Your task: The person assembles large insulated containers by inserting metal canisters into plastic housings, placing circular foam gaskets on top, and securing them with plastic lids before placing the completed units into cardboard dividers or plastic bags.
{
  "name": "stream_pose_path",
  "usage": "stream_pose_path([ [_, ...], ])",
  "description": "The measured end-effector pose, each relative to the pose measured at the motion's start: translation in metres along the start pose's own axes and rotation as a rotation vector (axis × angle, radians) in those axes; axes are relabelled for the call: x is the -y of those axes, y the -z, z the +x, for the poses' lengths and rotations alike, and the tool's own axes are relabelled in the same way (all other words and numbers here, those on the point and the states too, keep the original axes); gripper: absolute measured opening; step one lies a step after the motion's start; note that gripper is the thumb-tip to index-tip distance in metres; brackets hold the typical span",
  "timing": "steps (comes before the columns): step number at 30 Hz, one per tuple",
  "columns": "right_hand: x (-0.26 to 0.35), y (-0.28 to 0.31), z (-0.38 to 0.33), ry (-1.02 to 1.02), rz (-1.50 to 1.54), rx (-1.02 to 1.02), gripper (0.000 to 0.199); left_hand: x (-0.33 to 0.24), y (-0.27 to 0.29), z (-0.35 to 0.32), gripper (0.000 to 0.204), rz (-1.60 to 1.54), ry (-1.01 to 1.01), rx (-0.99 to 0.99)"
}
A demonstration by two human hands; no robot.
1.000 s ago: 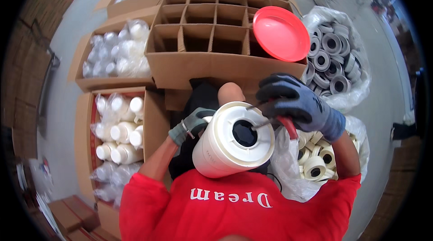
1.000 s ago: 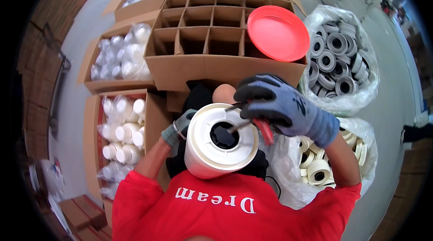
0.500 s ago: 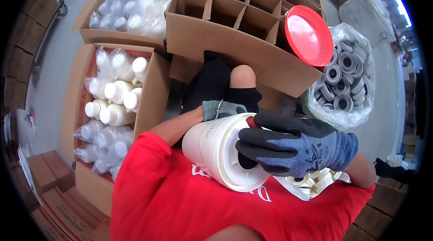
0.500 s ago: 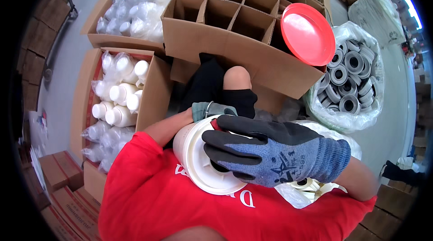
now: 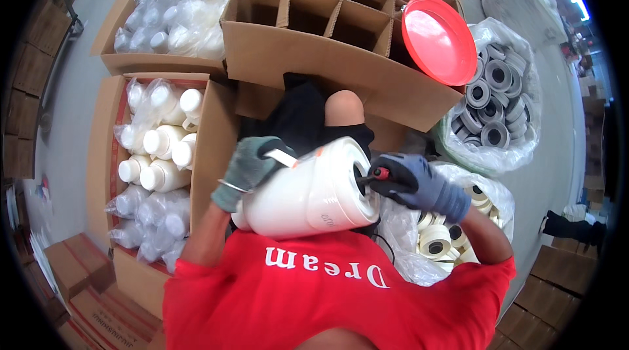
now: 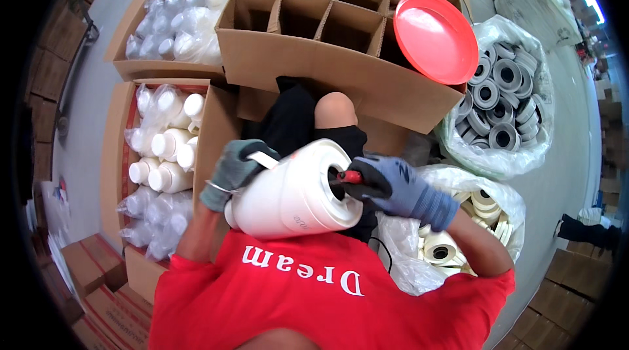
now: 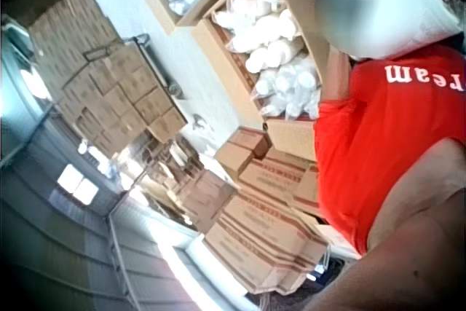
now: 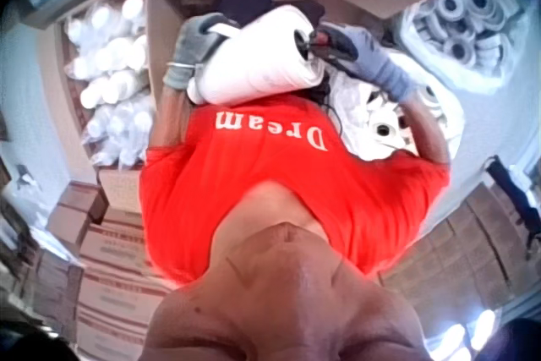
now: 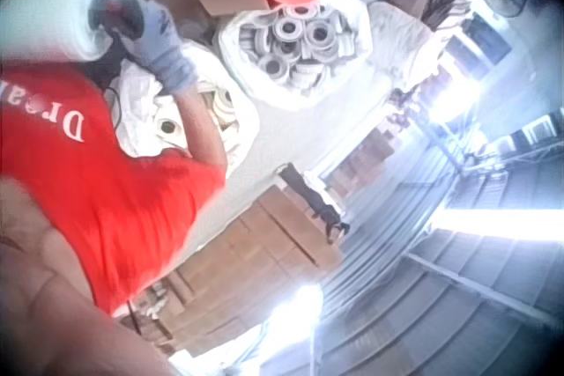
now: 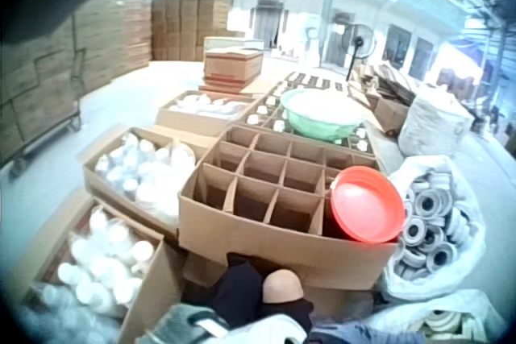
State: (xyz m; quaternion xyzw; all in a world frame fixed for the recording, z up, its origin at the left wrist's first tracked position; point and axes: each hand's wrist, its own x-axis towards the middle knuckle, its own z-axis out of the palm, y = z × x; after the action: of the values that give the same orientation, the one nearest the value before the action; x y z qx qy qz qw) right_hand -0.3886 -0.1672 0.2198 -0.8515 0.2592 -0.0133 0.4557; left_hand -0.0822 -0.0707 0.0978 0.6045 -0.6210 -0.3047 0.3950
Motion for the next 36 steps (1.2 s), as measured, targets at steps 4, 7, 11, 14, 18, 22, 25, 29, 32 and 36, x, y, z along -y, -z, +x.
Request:
stream_pose_path([
  [4, -0.058, 0.075, 0.003, -0.112, -0.025, -0.465, 0.043, -0.048, 0.058, 0.058, 0.019, 0.254, -0.332, 0.025],
  [7, -0.111, 0.147, 0.024, -0.255, -0.298, -0.832, 0.031, -0.105, 0.061, 0.096, 0.025, 0.744, -0.764, 0.279],
  [11, -0.160, 0.181, 0.023, -0.537, -0.457, -0.892, 0.031, -0.087, -0.002, 0.076, 0.013, 0.928, -1.255, 0.543],
  [14, -0.161, 0.138, 0.010, -0.098, -0.535, -0.933, 0.028, -0.090, -0.007, 0.066, 0.030, 0.697, -1.232, 0.799],
  [18, -0.138, 0.016, -0.014, -0.232, 0.025, -0.823, 0.037, -0.089, 0.011, 0.043, 0.043, 0.599, -1.181, 0.842],
  [22, -0.262, -0.152, -0.042, -0.764, 0.787, -0.778, 0.031, -0.122, 0.057, 0.067, 0.047, 0.650, -0.999, 0.586],
  [25, -0.295, -0.229, -0.020, -0.894, 0.972, -0.777, 0.034, -0.117, 0.060, 0.098, 0.050, 0.479, -0.654, 0.299],
  [29, -0.365, -0.280, 0.004, -0.908, 0.757, -0.629, 0.038, -0.095, 0.028, 0.143, 0.039, -0.039, -0.216, 0.491],
  [32, -0.373, -0.299, 0.023, -0.787, 0.757, -1.120, 0.034, -0.086, -0.001, 0.144, 0.041, 0.158, -0.092, 0.547],
  [36, -0.436, -0.327, 0.017, -0.778, 0.935, -1.128, 0.047, -0.084, -0.003, 0.164, 0.036, 0.163, -0.276, 0.756],
])
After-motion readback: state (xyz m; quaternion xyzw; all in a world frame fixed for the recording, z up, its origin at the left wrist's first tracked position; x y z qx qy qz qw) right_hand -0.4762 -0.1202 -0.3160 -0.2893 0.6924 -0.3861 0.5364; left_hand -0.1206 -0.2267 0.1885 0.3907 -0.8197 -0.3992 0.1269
